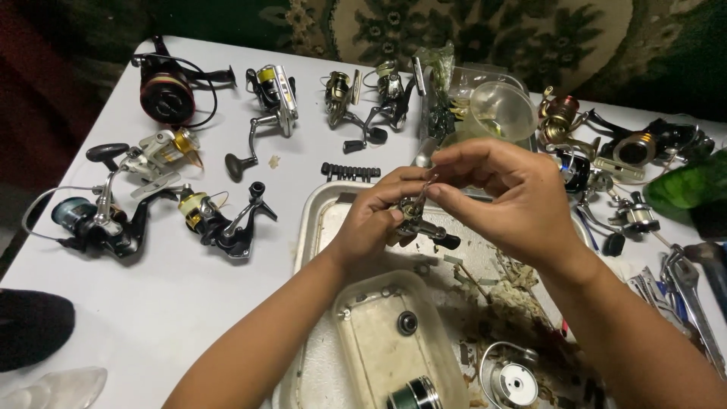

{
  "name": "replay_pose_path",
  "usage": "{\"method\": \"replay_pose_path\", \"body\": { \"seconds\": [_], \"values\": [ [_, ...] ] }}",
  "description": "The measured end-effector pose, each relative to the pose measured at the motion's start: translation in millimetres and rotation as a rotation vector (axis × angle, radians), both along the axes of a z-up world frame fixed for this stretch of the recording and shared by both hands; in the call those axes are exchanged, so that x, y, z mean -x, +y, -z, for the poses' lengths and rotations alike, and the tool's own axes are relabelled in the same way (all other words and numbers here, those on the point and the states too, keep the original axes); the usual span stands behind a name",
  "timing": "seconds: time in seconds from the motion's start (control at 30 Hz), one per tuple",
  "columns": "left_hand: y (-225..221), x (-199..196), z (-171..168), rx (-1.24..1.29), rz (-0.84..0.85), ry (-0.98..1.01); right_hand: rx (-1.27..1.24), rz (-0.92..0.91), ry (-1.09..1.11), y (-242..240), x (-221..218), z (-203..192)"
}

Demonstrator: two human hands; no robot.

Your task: Assembling and fine-tuning the internal components of a fishing reel on a cluttered workbench.

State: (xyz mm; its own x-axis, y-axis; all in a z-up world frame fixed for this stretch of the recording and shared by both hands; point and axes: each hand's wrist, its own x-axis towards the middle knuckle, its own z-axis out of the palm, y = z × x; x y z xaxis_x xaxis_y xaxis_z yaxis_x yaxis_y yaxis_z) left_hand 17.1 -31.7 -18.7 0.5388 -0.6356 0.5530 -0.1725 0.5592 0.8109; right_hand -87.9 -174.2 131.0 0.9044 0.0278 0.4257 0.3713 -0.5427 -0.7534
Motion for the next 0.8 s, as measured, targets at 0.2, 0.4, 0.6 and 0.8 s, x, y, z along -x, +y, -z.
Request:
{"method": "replay_pose_path", "body": {
  "seconds": [0.2,0.4,0.6,0.8],
  "values": [
    [2.5,2.7,-1.7,0.011,-0.055,-0.037,-0.015,0.01,0.01,0.8,9.0,-7.4],
    [2.8,6.6,-13.9,0.016,-0.063,-0.034,-0.078,0.09,-0.011,-7.4,13.9,-5.7],
    [15.4,9.4,-27.2,-0.032,0.061,0.303,0.009,0.117,-0.074,-29.5,18.7,3.2],
    [21.8,-2.2,-22.5,0.033,0.004,0.372,0.114,0.139,0.021,-65.9,39.3,36.9]
  ]
}}
